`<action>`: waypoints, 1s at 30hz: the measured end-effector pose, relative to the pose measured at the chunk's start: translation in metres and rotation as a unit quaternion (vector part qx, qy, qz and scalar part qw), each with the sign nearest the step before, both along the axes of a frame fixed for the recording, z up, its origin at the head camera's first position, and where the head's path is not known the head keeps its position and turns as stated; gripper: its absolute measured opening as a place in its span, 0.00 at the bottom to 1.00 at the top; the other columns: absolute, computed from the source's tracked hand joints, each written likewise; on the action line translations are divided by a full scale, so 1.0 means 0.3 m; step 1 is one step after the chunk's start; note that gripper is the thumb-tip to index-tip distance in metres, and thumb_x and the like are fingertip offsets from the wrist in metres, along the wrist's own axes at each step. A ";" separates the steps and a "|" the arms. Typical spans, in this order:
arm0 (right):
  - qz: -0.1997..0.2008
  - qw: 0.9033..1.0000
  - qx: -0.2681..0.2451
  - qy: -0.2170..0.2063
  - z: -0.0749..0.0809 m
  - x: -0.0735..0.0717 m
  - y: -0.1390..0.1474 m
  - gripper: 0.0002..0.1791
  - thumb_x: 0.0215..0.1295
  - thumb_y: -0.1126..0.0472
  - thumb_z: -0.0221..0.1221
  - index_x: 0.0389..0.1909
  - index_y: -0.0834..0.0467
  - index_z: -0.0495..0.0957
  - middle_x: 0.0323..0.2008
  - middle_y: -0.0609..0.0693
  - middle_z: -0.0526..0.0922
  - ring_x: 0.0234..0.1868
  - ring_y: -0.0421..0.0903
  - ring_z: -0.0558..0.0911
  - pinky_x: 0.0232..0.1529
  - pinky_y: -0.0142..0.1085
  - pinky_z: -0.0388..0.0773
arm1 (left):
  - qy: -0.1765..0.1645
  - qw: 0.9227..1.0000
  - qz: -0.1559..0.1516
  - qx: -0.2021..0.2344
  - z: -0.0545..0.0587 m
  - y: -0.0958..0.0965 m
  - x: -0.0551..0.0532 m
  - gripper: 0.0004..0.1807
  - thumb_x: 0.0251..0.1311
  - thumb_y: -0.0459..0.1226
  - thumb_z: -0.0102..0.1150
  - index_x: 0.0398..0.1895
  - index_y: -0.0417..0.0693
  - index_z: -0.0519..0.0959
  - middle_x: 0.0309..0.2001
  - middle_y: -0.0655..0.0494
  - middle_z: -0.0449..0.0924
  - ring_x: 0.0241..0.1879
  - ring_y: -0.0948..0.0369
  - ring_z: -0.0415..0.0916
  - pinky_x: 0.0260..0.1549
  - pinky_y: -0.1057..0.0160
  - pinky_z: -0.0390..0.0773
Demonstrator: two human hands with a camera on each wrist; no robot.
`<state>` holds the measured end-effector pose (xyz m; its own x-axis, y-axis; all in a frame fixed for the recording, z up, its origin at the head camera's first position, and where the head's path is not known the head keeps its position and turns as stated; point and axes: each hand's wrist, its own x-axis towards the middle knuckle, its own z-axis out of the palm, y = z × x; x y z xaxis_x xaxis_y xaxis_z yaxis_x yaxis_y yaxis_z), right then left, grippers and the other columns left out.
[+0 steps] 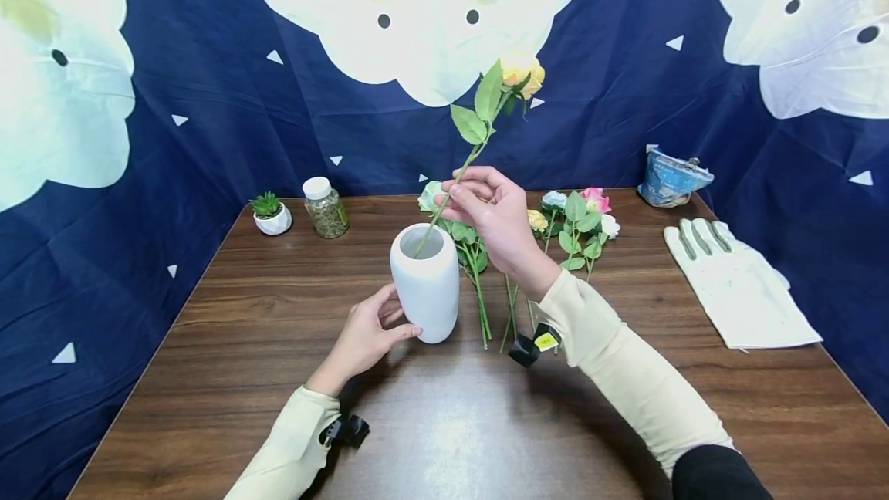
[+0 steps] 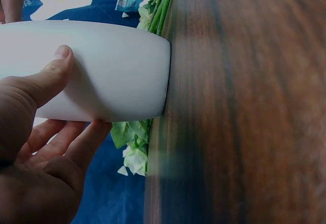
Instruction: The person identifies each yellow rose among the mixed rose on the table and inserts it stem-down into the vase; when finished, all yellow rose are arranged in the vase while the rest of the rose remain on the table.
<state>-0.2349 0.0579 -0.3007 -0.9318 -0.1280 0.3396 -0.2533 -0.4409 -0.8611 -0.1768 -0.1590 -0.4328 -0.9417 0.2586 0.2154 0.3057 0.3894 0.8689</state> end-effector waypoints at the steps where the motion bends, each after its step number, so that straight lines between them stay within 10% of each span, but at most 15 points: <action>1: 0.000 1.000 0.004 0.002 0.002 0.003 0.000 0.09 0.71 0.80 0.53 0.47 0.70 0.75 0.33 0.46 0.88 0.34 0.40 0.89 0.41 0.33 0.91 | 0.000 1.000 0.000 0.000 0.000 0.000 0.000 0.37 0.54 0.28 0.77 0.67 0.31 0.72 0.58 0.33 0.81 0.59 0.41 0.81 0.60 0.56 0.83; 30: 0.022 0.989 0.138 0.045 0.019 0.039 -0.043 0.09 0.68 0.80 0.58 0.47 0.77 0.76 0.42 0.70 0.87 0.35 0.41 0.89 0.43 0.43 0.92 | -0.004 1.000 0.002 0.005 -0.001 0.002 -0.002 0.37 0.54 0.27 0.77 0.67 0.32 0.72 0.59 0.32 0.81 0.59 0.40 0.81 0.60 0.56 0.83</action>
